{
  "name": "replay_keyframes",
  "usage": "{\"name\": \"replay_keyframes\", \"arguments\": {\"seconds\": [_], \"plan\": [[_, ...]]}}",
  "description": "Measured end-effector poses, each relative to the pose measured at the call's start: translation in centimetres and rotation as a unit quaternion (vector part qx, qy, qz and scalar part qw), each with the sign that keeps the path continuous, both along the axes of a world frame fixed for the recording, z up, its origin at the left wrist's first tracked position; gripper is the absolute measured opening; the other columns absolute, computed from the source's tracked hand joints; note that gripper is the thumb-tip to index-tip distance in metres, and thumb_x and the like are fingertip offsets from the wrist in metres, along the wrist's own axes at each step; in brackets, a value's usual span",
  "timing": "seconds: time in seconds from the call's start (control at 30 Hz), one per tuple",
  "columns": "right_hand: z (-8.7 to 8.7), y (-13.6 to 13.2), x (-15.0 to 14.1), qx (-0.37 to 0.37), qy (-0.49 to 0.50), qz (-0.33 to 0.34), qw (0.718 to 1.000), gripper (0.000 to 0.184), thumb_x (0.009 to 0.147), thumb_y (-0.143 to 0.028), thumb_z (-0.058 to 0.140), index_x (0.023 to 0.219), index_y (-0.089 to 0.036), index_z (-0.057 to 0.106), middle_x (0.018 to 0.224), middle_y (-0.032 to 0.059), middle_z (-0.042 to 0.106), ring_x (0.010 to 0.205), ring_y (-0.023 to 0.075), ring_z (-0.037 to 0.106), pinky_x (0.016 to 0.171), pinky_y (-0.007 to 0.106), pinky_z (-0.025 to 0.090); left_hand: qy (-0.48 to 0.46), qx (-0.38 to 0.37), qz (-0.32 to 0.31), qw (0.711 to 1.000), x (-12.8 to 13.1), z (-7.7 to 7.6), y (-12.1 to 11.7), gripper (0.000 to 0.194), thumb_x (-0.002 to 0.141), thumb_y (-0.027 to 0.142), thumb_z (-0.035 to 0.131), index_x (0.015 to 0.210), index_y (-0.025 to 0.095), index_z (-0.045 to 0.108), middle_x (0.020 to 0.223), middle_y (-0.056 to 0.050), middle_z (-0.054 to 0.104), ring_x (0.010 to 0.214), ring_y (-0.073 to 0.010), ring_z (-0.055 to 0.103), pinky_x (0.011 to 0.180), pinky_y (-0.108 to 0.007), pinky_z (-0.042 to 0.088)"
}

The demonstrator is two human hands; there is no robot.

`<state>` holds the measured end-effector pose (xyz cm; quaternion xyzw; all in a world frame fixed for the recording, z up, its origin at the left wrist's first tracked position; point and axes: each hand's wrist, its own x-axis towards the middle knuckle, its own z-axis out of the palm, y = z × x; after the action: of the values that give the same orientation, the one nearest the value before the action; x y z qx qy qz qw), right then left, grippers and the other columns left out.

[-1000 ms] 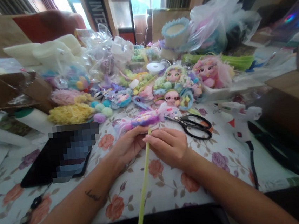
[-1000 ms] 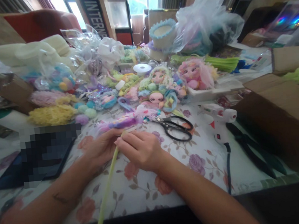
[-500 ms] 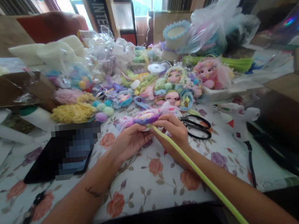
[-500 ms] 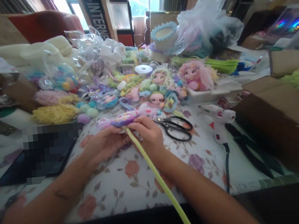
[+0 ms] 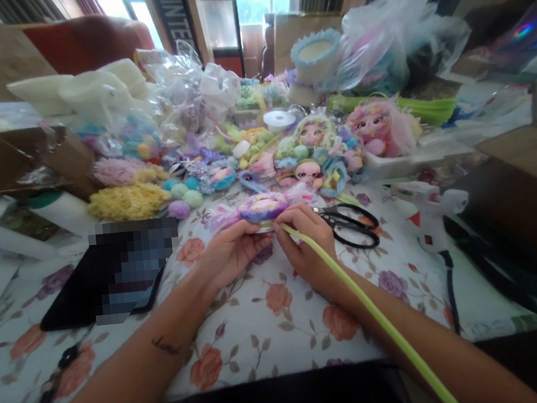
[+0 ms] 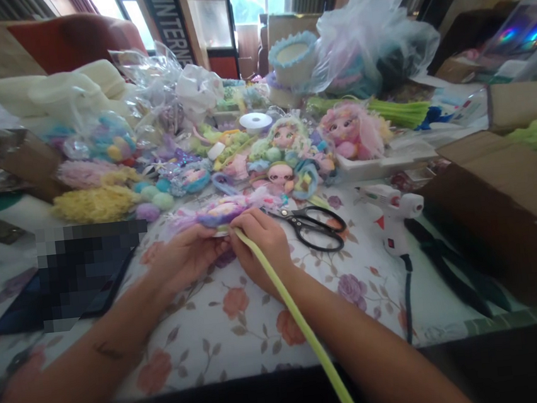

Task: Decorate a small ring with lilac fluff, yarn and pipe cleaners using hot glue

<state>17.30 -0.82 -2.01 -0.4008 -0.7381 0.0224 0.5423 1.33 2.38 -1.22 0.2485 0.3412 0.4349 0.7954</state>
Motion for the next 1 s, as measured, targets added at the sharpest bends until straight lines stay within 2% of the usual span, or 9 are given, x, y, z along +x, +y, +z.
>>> {"name": "replay_keyframes", "arguments": {"seconds": [0.13,0.27,0.4,0.57,0.67,0.77,0.87,0.93,1.0], "plan": [[-0.2,0.0,0.0,0.006,-0.023,-0.002,1.000,0.013,0.096,-0.016,0.052,0.085,-0.020,0.057,0.079,0.0038,0.061,0.076,0.0155,0.059,0.072,0.028,0.052,0.005,0.001,0.005,1.000,0.1,0.0,0.0,0.020,0.075,-0.002,0.055,0.079,0.008,0.072,0.075,-0.007,0.073,0.065,-0.0129,0.067,0.068,-0.022,0.059],[-0.4,-0.1,-0.1,0.026,-0.032,0.004,0.999,0.011,0.097,-0.016,0.051,0.091,-0.019,0.060,0.083,0.0055,0.063,0.078,0.0154,0.061,0.073,0.027,0.053,0.018,-0.012,0.011,1.000,0.2,0.2,0.0,0.020,0.077,-0.003,0.054,0.069,0.006,0.070,0.068,-0.008,0.071,0.060,-0.0113,0.066,0.063,-0.019,0.057],[-0.5,-0.5,-0.3,0.088,-0.088,-0.016,0.992,0.014,0.096,-0.012,0.050,0.093,-0.019,0.061,0.088,0.0073,0.068,0.084,0.0175,0.064,0.075,0.029,0.054,0.034,-0.020,0.004,0.999,0.3,0.8,-0.3,0.023,0.079,-0.003,0.052,0.064,0.006,0.068,0.063,-0.007,0.068,0.056,-0.0108,0.064,0.061,-0.019,0.056],[-0.5,-0.6,-0.5,0.149,-0.166,-0.001,0.975,0.015,0.096,-0.010,0.050,0.095,-0.019,0.062,0.086,0.0062,0.070,0.077,0.0164,0.063,0.073,0.029,0.054,0.035,-0.049,-0.034,0.998,0.5,1.4,-0.6,0.027,0.078,-0.004,0.050,0.058,0.009,0.064,0.052,-0.003,0.060,0.047,-0.0088,0.056,0.054,-0.018,0.053],[-0.3,-0.5,-0.5,0.146,-0.160,0.002,0.976,0.015,0.096,-0.010,0.052,0.102,-0.018,0.064,0.090,0.0070,0.071,0.080,0.0171,0.064,0.074,0.030,0.055,0.018,-0.051,-0.030,0.998,0.3,1.1,-0.5,0.025,0.079,-0.003,0.050,0.062,0.009,0.064,0.057,-0.004,0.063,0.050,-0.0090,0.059,0.056,-0.017,0.054],[0.3,-0.7,0.7,0.118,-0.128,-0.015,0.985,0.021,0.095,-0.015,0.057,0.114,-0.020,0.064,0.102,0.0082,0.073,0.093,0.0195,0.068,0.083,0.033,0.057,0.008,-0.031,-0.030,0.999,-0.1,0.5,0.0,0.019,0.078,-0.002,0.053,0.075,0.009,0.068,0.068,-0.007,0.070,0.058,-0.0131,0.066,0.061,-0.022,0.058],[0.6,-1.8,3.8,0.093,-0.077,-0.091,0.988,0.022,0.092,-0.019,0.064,0.114,-0.022,0.066,0.104,0.0075,0.073,0.092,0.0200,0.070,0.082,0.034,0.059,0.019,-0.038,-0.055,0.998,-0.8,0.1,0.7,0.016,0.075,0.001,0.053,0.075,0.007,0.068,0.068,-0.011,0.069,0.057,-0.0150,0.065,0.061,-0.024,0.058],[0.4,-3.2,6.8,0.078,-0.036,-0.203,0.975,0.015,0.090,-0.020,0.067,0.105,-0.023,0.068,0.096,0.0057,0.073,0.075,0.0177,0.068,0.071,0.033,0.058,0.010,-0.059,-0.077,0.995,-1.2,0.0,1.0,0.015,0.074,0.004,0.054,0.074,0.006,0.068,0.068,-0.012,0.068,0.056,-0.0134,0.063,0.055,-0.020,0.056],[0.0,-4.7,10.3,0.045,0.011,-0.337,0.940,0.013,0.089,-0.025,0.068,0.101,-0.021,0.068,0.093,0.0072,0.070,0.073,0.0190,0.065,0.069,0.036,0.057,-0.004,-0.074,-0.100,0.992,-1.4,0.0,1.2,0.014,0.071,0.008,0.056,0.074,0.005,0.069,0.067,-0.012,0.066,0.053,-0.0113,0.058,0.048,-0.017,0.051]]}}
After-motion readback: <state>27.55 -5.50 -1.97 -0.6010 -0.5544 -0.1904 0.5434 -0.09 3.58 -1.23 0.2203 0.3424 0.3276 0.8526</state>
